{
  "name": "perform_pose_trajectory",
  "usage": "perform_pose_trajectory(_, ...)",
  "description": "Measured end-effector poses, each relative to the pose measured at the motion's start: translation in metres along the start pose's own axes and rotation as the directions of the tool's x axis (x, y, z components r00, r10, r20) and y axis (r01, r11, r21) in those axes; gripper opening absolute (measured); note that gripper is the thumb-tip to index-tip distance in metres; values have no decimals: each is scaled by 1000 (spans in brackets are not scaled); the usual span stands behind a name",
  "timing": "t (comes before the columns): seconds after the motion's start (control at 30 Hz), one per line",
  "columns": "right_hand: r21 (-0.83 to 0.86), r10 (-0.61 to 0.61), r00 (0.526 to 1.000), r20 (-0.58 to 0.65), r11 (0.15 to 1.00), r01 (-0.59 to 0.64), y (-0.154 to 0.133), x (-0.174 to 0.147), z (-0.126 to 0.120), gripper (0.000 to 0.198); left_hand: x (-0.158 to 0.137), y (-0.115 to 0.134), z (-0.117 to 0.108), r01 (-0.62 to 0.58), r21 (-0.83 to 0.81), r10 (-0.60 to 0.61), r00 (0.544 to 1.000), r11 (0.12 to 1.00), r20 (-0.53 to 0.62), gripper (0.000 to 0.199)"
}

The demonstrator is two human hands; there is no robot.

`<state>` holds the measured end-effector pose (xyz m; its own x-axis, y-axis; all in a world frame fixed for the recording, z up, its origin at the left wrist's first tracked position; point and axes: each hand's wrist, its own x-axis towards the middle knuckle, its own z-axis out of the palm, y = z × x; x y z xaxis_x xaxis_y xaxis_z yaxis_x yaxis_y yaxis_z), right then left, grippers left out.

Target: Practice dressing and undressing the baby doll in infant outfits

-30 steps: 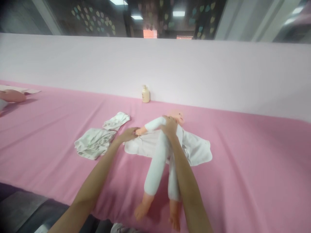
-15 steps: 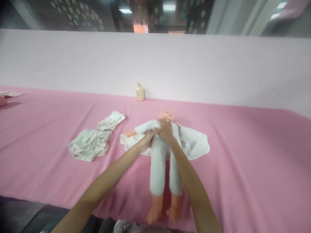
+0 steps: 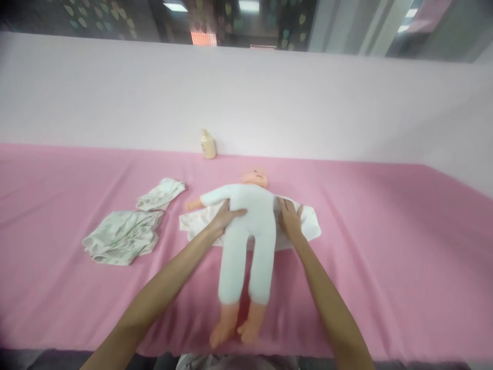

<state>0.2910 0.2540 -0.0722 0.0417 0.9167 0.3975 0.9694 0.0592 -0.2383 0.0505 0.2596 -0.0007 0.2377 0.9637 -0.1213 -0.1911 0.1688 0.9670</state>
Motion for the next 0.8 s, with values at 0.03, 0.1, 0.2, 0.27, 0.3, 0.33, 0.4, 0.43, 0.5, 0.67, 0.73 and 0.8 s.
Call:
perform_pose_trajectory(0.03,-35,21,1000,-12,999,-21,6,-3,0,57,-1,6,-3,-10,-1,10,1000,1000,17,62)
perform_pose_trajectory(0.1,-72,64,998,-20,995,-65,20,-9,0,52,-3,19,-12,-33,-15,34,998,999,53,64)
perform_pose_trajectory(0.2,-68,73,997,3,995,-73,40,-14,-2,47,-6,42,-27,-61,-33,63,996,998,57,68)
perform_pose_trajectory(0.27,-36,101,994,34,994,-100,48,-14,-3,47,-7,55,-39,-82,-30,82,996,996,25,71)
perform_pose_trajectory(0.3,-24,137,989,46,990,-136,48,-13,-3,46,-7,59,-45,-91,-30,91,996,995,7,72)
perform_pose_trajectory(0.33,-20,175,983,52,985,-174,45,-12,-4,45,-7,63,-51,-100,-33,100,995,994,-5,72)
perform_pose_trajectory(0.4,6,220,975,30,975,-221,28,-7,-8,41,-5,66,-61,-125,-50,126,992,991,4,68)
perform_pose_trajectory(0.43,62,221,975,13,973,-221,14,-3,-12,40,-3,65,-65,-141,-64,143,990,988,20,64)
perform_pose_trajectory(0.5,304,184,983,10,936,-179,-25,4,-22,38,0,63,-70,-176,-100,181,982,979,50,59)
perform_pose_trajectory(0.67,943,-63,948,313,136,-302,-134,25,-50,50,4,58,-78,-182,-138,194,978,974,76,59)
perform_pose_trajectory(0.73,905,-121,903,413,-58,-422,-159,33,-54,52,2,60,-83,-164,-115,174,981,980,85,64)
perform_pose_trajectory(0.8,901,-73,904,422,-73,-427,-171,41,-51,51,1,61,-88,-176,-70,180,983,982,48,69)
